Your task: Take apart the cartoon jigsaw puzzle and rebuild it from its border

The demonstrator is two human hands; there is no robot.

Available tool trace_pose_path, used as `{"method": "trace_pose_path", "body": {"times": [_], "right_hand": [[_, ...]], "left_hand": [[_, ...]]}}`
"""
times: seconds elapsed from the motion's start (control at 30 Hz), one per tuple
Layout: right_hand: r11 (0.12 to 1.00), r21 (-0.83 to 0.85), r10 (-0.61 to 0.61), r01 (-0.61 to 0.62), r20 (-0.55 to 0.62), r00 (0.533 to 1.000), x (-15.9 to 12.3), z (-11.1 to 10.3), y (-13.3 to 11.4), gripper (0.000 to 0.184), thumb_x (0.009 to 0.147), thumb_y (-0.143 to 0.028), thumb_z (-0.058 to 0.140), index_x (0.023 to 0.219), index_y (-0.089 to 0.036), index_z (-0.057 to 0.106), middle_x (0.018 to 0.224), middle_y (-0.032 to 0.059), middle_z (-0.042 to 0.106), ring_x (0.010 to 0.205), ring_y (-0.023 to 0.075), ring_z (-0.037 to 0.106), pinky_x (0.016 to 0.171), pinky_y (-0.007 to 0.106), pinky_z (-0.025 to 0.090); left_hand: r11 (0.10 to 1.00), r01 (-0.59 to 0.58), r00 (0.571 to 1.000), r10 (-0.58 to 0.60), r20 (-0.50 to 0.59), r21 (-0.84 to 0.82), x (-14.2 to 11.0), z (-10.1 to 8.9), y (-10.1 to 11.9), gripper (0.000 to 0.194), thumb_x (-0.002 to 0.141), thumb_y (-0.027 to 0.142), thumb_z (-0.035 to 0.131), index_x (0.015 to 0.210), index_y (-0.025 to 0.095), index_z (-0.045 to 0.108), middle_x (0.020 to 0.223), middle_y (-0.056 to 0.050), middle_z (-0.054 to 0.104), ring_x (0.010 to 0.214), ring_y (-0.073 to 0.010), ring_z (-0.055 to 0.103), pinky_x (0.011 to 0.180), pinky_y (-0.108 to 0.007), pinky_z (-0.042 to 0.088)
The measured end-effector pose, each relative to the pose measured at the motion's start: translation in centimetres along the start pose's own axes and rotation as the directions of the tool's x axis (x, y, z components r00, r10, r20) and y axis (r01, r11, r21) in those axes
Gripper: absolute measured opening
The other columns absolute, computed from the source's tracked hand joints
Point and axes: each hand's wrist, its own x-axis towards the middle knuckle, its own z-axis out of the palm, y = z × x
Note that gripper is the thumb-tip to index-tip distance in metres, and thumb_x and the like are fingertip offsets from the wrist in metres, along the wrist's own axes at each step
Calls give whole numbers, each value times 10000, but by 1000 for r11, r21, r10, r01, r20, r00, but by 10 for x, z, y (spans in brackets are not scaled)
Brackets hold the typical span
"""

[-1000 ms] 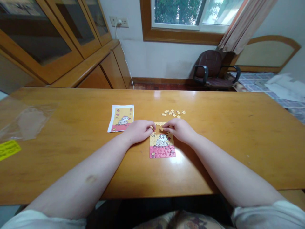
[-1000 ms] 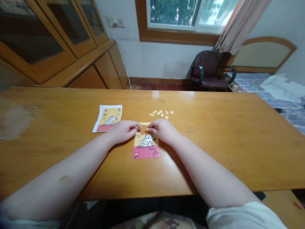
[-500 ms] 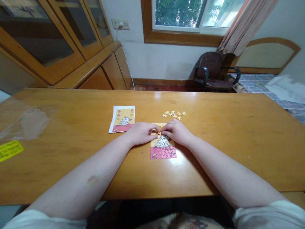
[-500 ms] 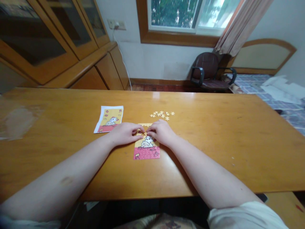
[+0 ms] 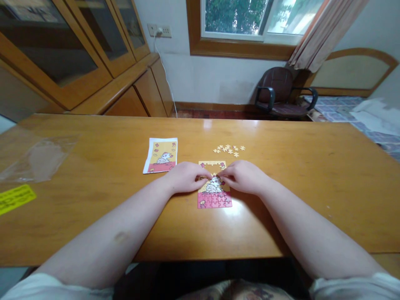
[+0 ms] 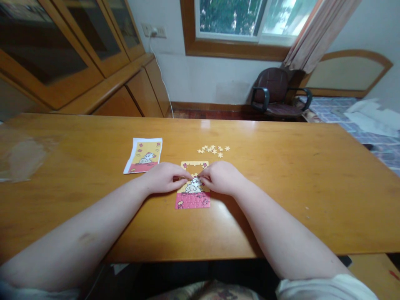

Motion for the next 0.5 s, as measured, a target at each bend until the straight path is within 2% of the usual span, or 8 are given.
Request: {"method": "trace_pose_path", "body": {"times": [0.17, 0.33, 0.5], "right_hand": [[1000, -31, 6, -5, 46, 999, 2, 2, -1, 284, 898, -293, 509, 1030, -265, 758, 881, 47, 756, 706, 174, 642, 598, 270, 379], [1000, -26, 0, 1, 22, 1000, 2, 3, -2, 303, 912, -317, 496, 1084, -259, 740, 901, 53, 756, 737, 179, 645, 627, 273, 390], [999, -2, -37, 38, 47, 998, 3, 3, -3, 293, 904, -318, 513, 1076, -253, 742, 876, 61, 751, 716, 174, 638, 617, 270, 384]], "left_hand": [[1000, 10, 1000, -10, 8, 7, 1, 0, -1, 291, 902, 316, 495, 1089, 292, 717, 1015, -13, 741, 889, -187, 667, 724, -290, 462], [1000, 23, 1000, -23, 8, 7, 1, 0, -1, 298, 903, 311, 489, 1096, 292, 715, 1032, -10, 741, 904, -190, 670, 726, -294, 466], [1000, 19, 1000, -19, 2, 9, 2, 0, -1, 297, 899, 307, 493, 1097, 286, 713, 1025, -14, 743, 897, -192, 670, 725, -298, 465]]}}
